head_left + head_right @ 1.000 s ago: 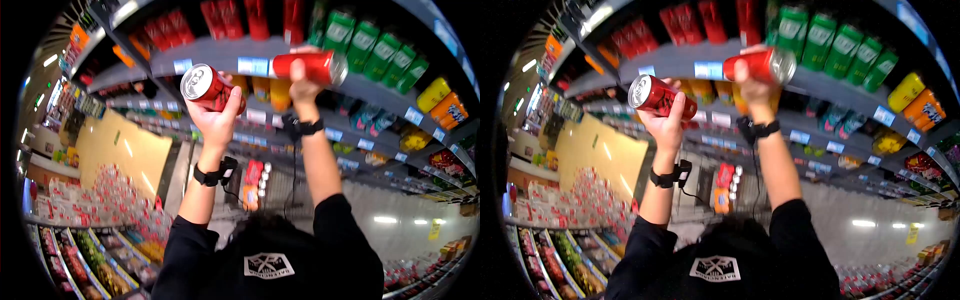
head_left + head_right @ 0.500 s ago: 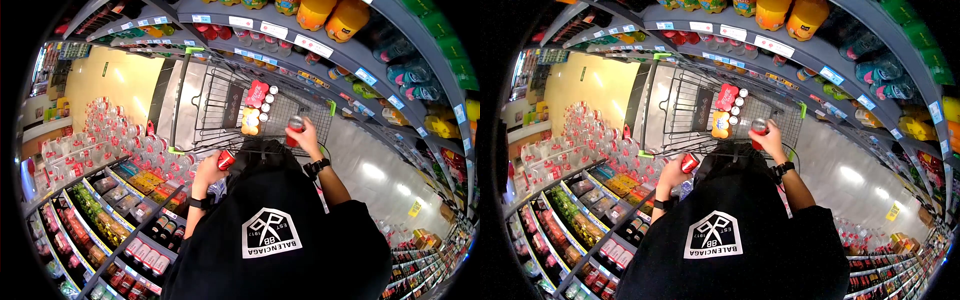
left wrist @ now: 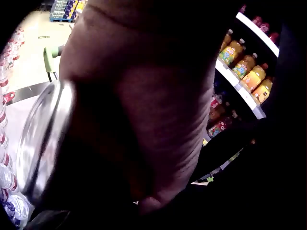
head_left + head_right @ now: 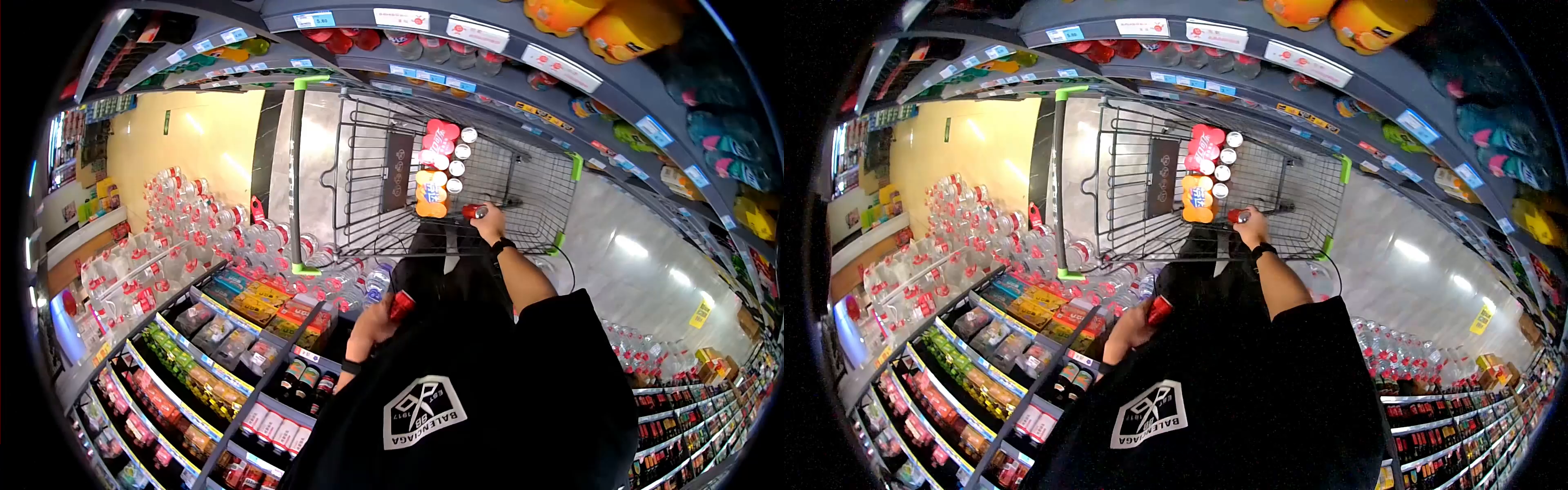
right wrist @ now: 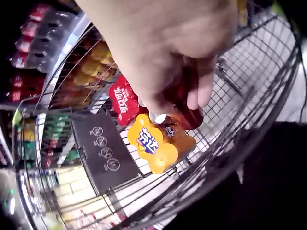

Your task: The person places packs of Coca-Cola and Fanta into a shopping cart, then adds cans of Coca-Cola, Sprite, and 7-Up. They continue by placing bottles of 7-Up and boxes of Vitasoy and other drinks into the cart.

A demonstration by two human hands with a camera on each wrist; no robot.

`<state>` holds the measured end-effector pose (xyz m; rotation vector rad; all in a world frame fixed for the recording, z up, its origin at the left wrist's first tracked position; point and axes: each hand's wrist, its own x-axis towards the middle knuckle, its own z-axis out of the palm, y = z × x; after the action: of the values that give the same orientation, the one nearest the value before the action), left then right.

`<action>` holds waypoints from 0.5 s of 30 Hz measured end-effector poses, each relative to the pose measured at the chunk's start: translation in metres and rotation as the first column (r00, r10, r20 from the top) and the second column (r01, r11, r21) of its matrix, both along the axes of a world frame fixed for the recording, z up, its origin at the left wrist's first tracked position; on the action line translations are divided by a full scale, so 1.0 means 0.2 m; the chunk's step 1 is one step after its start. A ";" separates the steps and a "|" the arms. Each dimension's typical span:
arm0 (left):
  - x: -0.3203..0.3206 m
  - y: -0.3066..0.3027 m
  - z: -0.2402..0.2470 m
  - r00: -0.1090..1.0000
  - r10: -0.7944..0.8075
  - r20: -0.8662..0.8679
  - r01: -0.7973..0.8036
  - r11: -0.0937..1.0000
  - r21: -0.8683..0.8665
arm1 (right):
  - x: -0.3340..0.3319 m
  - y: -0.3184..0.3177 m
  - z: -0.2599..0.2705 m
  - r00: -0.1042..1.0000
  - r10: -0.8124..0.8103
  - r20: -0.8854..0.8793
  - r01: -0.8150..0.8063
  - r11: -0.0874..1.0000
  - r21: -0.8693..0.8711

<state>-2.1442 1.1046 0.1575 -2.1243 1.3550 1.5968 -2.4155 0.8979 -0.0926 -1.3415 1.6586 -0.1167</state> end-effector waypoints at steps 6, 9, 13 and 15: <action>0.17 0.15 -0.09 0.998 0.030 -0.050 -0.026 0.997 0.077 | 0.24 0.00 -0.37 0.962 -0.151 -0.228 0.179 0.978 0.107; 0.23 0.18 -0.08 0.998 0.025 -0.051 -0.017 0.989 0.145 | 0.36 0.07 -0.66 0.952 -0.200 -0.232 0.249 0.947 0.206; 0.29 0.18 -0.11 0.996 0.074 -0.041 -0.068 0.991 0.116 | 0.46 0.24 -1.11 0.880 -0.471 -0.065 0.474 0.878 0.069; 0.32 0.20 -0.12 0.992 0.106 -0.068 -0.103 0.993 0.055 | 0.45 0.32 -1.18 0.730 -0.676 0.101 0.628 0.722 0.291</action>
<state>-2.0802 1.1445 0.1339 -2.1612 1.2269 1.7421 -2.3251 0.9614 -0.3283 -0.4828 1.8360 -0.4434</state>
